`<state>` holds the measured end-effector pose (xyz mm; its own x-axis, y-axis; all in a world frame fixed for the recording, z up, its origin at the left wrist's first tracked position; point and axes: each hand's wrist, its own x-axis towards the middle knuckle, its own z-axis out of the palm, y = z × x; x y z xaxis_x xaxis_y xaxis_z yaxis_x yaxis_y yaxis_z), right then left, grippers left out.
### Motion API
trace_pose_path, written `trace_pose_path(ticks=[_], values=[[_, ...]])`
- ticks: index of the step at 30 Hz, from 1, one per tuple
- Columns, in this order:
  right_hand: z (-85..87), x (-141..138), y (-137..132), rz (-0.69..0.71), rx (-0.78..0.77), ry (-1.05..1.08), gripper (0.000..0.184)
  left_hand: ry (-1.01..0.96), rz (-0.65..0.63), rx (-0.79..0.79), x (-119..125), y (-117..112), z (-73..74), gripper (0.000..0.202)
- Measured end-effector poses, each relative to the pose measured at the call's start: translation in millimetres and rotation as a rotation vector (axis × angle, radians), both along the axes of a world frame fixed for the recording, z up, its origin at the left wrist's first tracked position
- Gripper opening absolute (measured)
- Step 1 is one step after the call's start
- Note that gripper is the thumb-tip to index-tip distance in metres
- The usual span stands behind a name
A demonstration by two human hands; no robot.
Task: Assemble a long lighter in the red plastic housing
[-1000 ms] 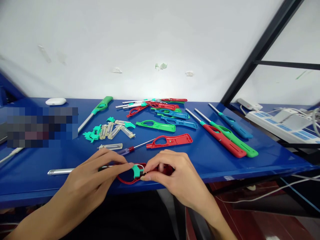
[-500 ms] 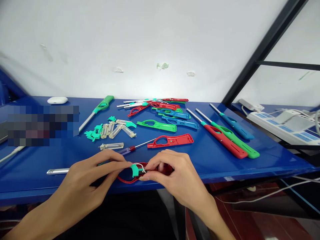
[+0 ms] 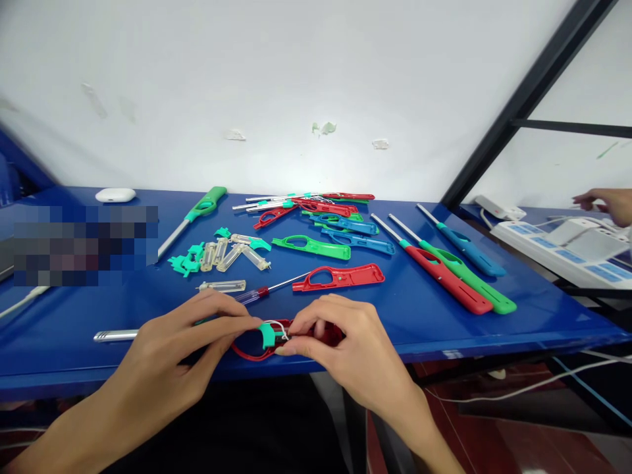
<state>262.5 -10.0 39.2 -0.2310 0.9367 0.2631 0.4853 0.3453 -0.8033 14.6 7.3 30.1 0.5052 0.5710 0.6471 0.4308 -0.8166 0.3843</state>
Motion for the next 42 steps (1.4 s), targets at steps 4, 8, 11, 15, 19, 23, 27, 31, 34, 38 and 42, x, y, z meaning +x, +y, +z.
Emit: trace_pose_path(ticks=[4,8,11,15,19,23,27,31,34,38,42], values=[[0.0,0.6,-1.0,0.003,0.002,-0.005,0.016,0.011,0.003,0.018,-0.4,-0.3,0.6,0.034],[-0.9,0.2,-0.9,0.003,0.006,-0.005,0.014,0.008,-0.004,0.026,-0.5,0.3,0.8,0.034],[-1.1,-0.2,0.0,0.005,0.013,-0.001,0.015,-0.009,-0.01,0.019,-0.1,0.8,0.1,0.033],[-0.5,-0.6,1.0,0.004,0.016,-0.002,0.014,-0.016,-0.013,0.03,0.3,1.0,-1.3,0.034],[-0.2,-0.9,0.2,0.005,0.012,-0.005,0.013,-0.029,-0.027,0.029,0.2,0.6,-2.0,0.037],[-0.7,-0.9,-1.9,0.002,0.001,-0.004,0.013,-0.022,-0.033,0.014,-0.1,-0.6,-2.6,0.036],[0.5,-0.4,-2.2,-0.014,-0.025,0.015,0.014,-0.014,-0.026,0.009,-0.3,-1.6,-3.8,0.037],[4.0,1.9,-2.5,-0.012,-0.041,0.009,0.009,-0.017,-0.012,0.048,-0.4,-1.9,-5.6,0.036],[5.0,3.6,-2.8,-0.023,-0.031,-0.026,0.021,-0.001,-0.004,0.061,0.0,-1.8,-6.6,0.035],[3.9,4.5,-1.6,-0.032,-0.036,-0.08,0.017,0.02,-0.002,0.052,0.5,-1.3,-6.8,0.031],[4.3,5.6,0.8,-0.008,-0.061,-0.101,0.017,0.019,-0.002,0.057,1.1,-0.7,-6.3,0.031]])
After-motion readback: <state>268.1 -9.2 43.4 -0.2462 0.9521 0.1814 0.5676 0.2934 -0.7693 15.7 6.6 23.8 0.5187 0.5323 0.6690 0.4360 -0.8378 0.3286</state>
